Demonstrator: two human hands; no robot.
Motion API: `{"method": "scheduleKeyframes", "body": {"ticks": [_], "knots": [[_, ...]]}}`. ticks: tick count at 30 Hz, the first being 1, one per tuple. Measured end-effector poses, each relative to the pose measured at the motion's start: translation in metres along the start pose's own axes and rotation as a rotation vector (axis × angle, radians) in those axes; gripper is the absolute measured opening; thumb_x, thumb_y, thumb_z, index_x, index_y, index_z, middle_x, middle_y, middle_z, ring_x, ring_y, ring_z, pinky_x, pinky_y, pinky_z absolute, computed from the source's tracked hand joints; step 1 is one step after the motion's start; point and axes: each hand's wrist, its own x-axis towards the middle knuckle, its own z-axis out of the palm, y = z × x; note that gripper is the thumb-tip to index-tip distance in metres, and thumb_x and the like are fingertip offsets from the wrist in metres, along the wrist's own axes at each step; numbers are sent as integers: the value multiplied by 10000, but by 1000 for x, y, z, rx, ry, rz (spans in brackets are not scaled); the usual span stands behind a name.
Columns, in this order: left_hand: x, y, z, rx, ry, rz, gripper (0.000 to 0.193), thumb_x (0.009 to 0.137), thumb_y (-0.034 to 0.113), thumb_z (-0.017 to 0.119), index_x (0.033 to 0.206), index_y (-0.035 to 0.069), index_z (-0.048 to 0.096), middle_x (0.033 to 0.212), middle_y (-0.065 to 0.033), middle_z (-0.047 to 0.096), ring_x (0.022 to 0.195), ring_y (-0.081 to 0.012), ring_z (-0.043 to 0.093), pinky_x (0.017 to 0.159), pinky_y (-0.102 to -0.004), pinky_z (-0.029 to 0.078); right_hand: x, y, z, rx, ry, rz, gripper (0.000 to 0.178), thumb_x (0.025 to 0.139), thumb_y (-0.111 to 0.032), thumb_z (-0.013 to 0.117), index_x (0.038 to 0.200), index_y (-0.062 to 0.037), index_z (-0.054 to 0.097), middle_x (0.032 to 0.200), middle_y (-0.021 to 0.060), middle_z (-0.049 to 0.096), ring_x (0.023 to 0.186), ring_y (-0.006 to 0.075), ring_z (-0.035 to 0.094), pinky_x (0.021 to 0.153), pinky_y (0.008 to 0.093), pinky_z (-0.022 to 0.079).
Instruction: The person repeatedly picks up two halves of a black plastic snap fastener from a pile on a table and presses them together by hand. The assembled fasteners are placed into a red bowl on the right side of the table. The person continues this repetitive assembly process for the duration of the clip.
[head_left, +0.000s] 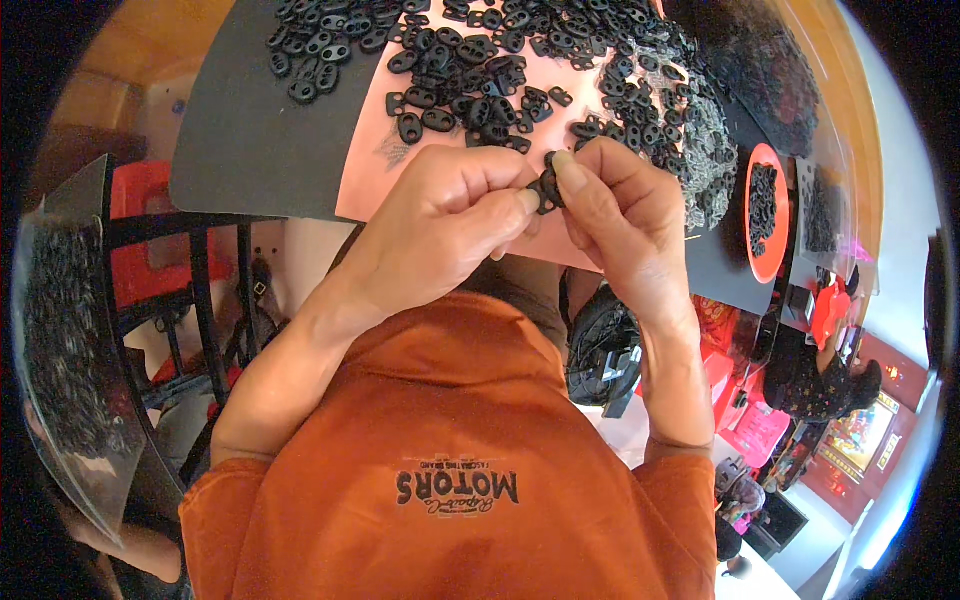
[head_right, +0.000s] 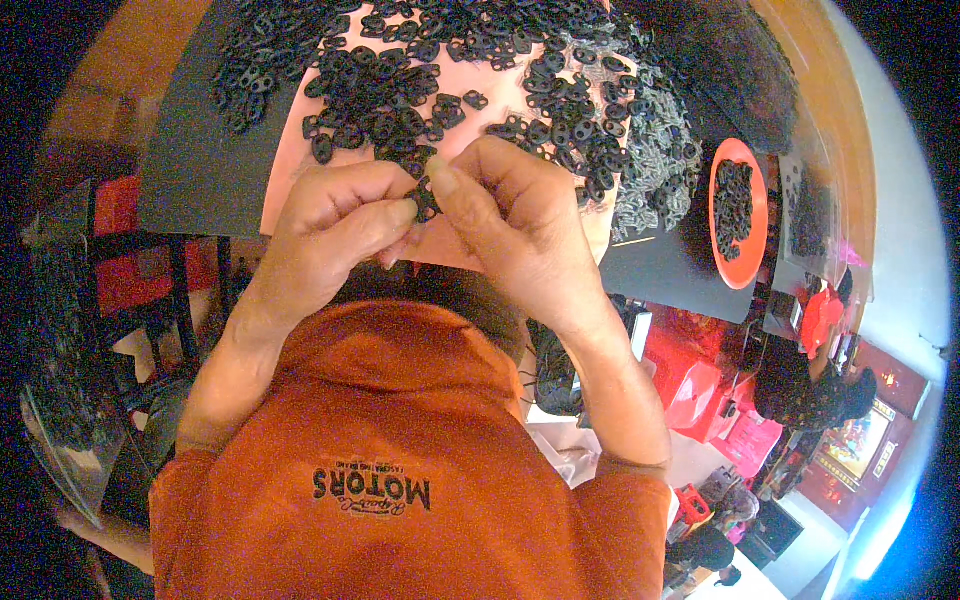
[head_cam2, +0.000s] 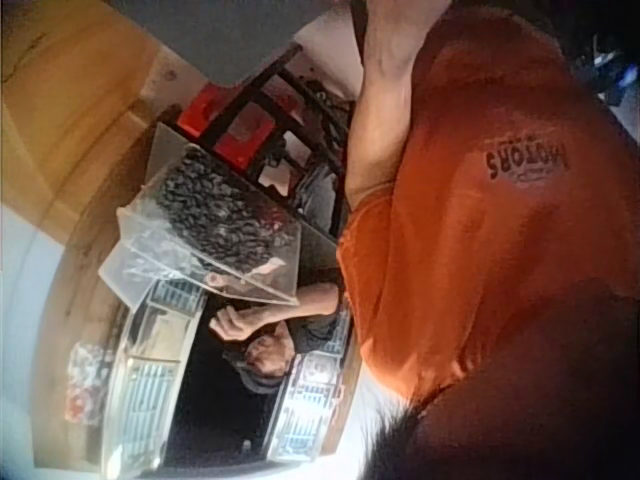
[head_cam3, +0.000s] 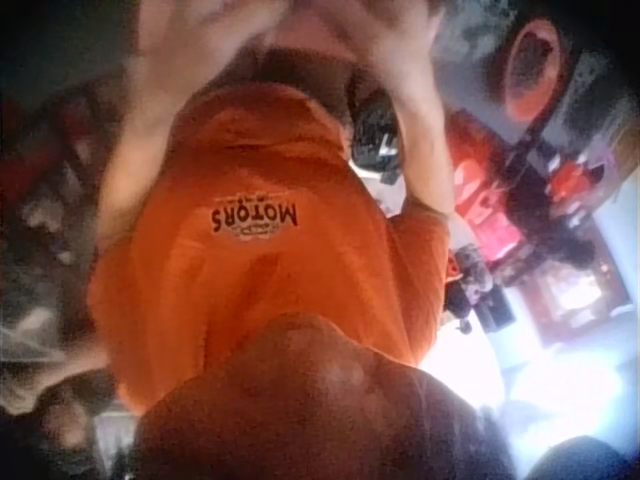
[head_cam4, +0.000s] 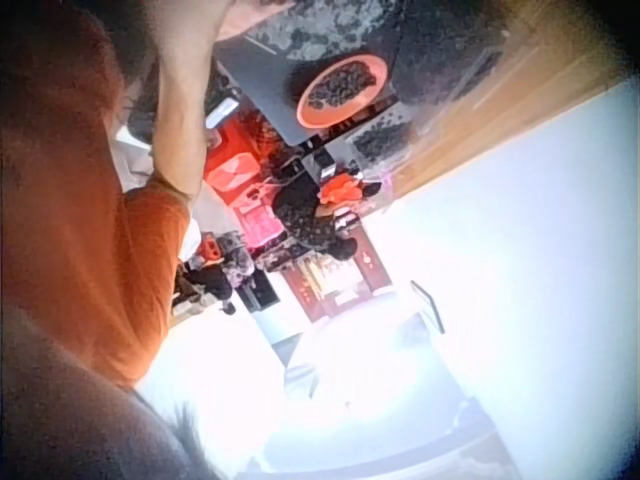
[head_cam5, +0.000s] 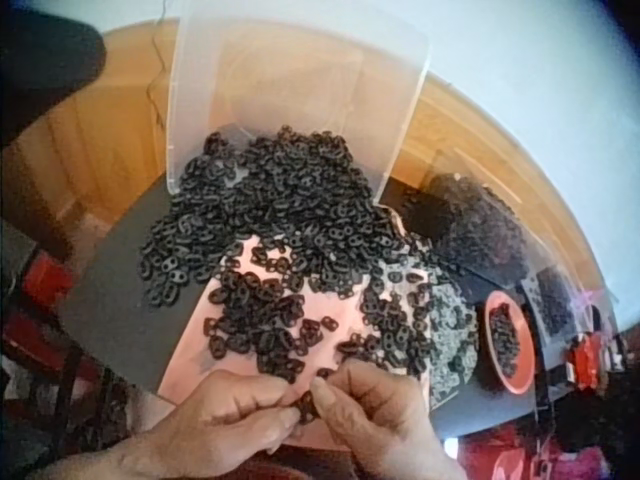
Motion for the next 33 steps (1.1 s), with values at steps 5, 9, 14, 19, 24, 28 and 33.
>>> {"method": "scheduleKeyframes", "body": {"ticks": [5,9,14,19,24,28,33], "knots": [[1,0,-2,3,-28,-2,196,861,144,473,740,18,560,607,23,474,543,-47,442,491,-203,347,1,-2,-1,-143,16,-59,198,881,-119,541,731,10,538,602,-22,475,559,26,383,456,217,319],[0,-1,-1,-9,0,-7,197,853,137,477,729,13,567,598,26,462,538,-38,419,483,-204,333,1,1,2,-168,20,-104,201,882,-116,536,731,17,539,594,23,488,554,47,408,457,237,339],[-1,7,-3,44,16,-46,196,847,117,475,703,13,560,579,34,456,529,-24,395,471,-204,312,0,5,3,-544,102,-451,137,848,-112,572,815,21,568,649,114,543,549,183,537,487,301,421],[2,8,-6,-145,-15,-51,207,834,109,480,680,1,566,601,3,519,530,-43,454,493,-209,379,-1,12,0,-678,18,-663,295,742,-125,680,967,11,545,742,118,563,601,258,568,536,331,470],[1,11,-4,-339,29,-127,193,823,109,491,728,-19,600,660,-39,591,531,-54,481,504,-208,395,0,10,1,-727,16,-669,400,681,-162,732,987,5,535,769,111,558,630,263,574,540,331,477],[0,14,-3,-342,30,-178,210,816,116,477,715,-22,600,660,-69,610,517,-54,484,471,-194,354,2,6,-6,-761,-64,-723,378,682,-165,727,967,1,543,766,105,561,627,261,574,536,341,478],[2,12,-7,-176,-37,-105,246,802,135,469,606,10,549,569,-51,537,463,-48,436,412,-190,289,-2,-1,-10,-793,-129,-677,330,699,-190,710,938,-23,555,731,95,552,605,261,575,510,341,470]]}}
